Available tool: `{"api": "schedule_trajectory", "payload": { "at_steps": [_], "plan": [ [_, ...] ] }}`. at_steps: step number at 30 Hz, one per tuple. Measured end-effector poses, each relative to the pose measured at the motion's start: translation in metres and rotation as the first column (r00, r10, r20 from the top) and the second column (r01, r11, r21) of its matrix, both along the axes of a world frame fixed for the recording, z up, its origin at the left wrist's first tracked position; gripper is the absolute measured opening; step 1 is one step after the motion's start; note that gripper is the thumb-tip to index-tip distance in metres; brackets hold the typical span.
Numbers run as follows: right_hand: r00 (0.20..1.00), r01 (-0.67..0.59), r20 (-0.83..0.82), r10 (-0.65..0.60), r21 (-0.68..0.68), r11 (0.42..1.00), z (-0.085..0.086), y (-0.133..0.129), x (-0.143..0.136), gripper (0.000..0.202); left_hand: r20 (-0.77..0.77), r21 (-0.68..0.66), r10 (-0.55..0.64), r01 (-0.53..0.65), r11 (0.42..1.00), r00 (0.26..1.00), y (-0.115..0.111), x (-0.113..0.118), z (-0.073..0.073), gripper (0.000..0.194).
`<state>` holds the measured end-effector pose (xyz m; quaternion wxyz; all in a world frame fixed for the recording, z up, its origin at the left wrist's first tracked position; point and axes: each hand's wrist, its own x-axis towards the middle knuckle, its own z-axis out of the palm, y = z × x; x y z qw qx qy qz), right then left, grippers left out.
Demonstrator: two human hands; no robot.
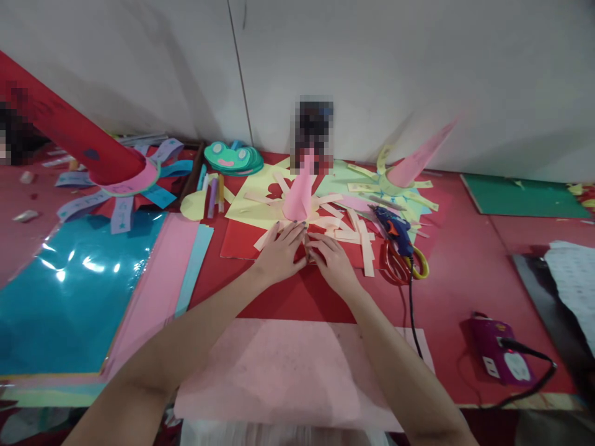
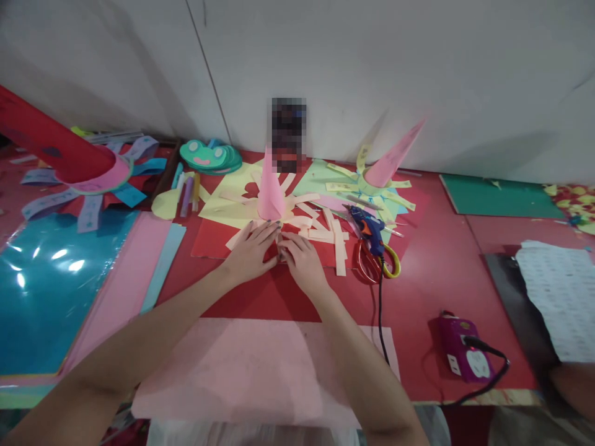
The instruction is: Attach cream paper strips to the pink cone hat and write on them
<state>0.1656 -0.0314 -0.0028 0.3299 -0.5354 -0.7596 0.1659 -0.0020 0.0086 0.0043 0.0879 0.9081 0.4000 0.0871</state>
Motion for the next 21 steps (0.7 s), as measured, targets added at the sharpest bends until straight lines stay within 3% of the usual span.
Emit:
{"api": "schedule_trajectory", "payload": {
  "at_steps": [5, 21],
  "plan": [
    [0.991, -0.118, 0.067, 0.12, -0.037, 0.992, 0.002, 0.002, 0.01, 0.022, -0.018, -0.011, -0.019, 0.019, 1.0, 1.0, 0.0, 0.0, 0.001, 0.062],
    [0.983, -0.135, 0.12, 0.14, -0.047, 0.99, 0.002, 0.001, 0.012, 0.025, -0.063, 0.014, -0.023, 0.024, 1.0, 0.998, 0.0, -0.001, -0.002, 0.063]
  ]
}}
